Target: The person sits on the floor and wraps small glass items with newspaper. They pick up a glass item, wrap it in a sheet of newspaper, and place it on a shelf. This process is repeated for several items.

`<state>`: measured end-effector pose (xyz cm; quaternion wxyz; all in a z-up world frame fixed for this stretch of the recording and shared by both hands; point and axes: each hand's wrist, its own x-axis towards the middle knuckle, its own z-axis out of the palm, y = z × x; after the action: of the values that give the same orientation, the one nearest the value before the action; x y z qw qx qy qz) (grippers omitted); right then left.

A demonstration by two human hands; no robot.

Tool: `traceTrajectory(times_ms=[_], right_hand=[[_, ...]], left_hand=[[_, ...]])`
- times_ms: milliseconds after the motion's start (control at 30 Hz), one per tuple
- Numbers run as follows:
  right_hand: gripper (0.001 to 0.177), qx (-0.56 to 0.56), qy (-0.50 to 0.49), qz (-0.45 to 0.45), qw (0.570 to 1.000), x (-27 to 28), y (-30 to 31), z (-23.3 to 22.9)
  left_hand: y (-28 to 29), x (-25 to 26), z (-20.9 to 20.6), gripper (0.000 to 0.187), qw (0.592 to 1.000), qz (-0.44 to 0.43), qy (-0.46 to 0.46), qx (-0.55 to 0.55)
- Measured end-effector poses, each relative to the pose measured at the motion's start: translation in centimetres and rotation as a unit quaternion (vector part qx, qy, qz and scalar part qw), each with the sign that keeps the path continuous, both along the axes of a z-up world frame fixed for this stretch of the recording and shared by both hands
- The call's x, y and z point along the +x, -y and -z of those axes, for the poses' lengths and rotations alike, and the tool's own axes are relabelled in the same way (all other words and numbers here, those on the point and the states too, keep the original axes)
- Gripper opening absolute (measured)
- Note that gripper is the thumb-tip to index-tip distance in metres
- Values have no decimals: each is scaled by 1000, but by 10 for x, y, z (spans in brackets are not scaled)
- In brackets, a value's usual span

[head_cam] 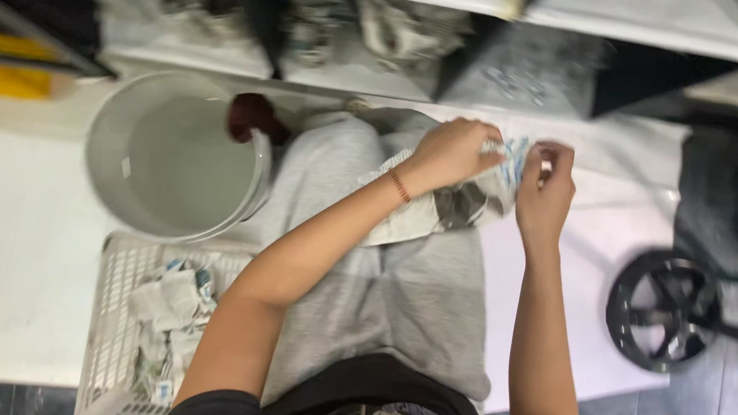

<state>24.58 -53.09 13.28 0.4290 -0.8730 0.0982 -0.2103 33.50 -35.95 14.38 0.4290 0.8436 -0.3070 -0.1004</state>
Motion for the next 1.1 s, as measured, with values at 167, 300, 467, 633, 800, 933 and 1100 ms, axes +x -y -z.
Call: traceTrajectory(times_ms=[167, 300, 467, 633, 800, 933, 1100], right_hand=[[54, -79, -68, 61, 993, 48, 66, 35], [57, -181, 17, 25, 983, 98, 94, 70], [26, -278, -46, 58, 958, 125, 109, 105], [14, -242, 7, 95, 966, 84, 104, 75], [20, 11, 118, 78, 990, -27, 89, 9], [28, 182, 177, 0, 967, -102, 64, -36], [33, 346, 28, -56, 936, -144, 23, -30]], left_hand=[[70, 19, 37, 31, 998, -50, -3, 38], [89, 30, 39, 42, 997, -45, -14, 59], [90, 33, 46, 49, 996, -62, -42, 57], [80, 29, 54, 40, 999, -40, -30, -17], [56, -9, 11, 34, 998, 16, -5, -62], [33, -47, -40, 34, 995, 76, -59, 20], [4, -85, -50, 32, 983, 140, -101, -63]])
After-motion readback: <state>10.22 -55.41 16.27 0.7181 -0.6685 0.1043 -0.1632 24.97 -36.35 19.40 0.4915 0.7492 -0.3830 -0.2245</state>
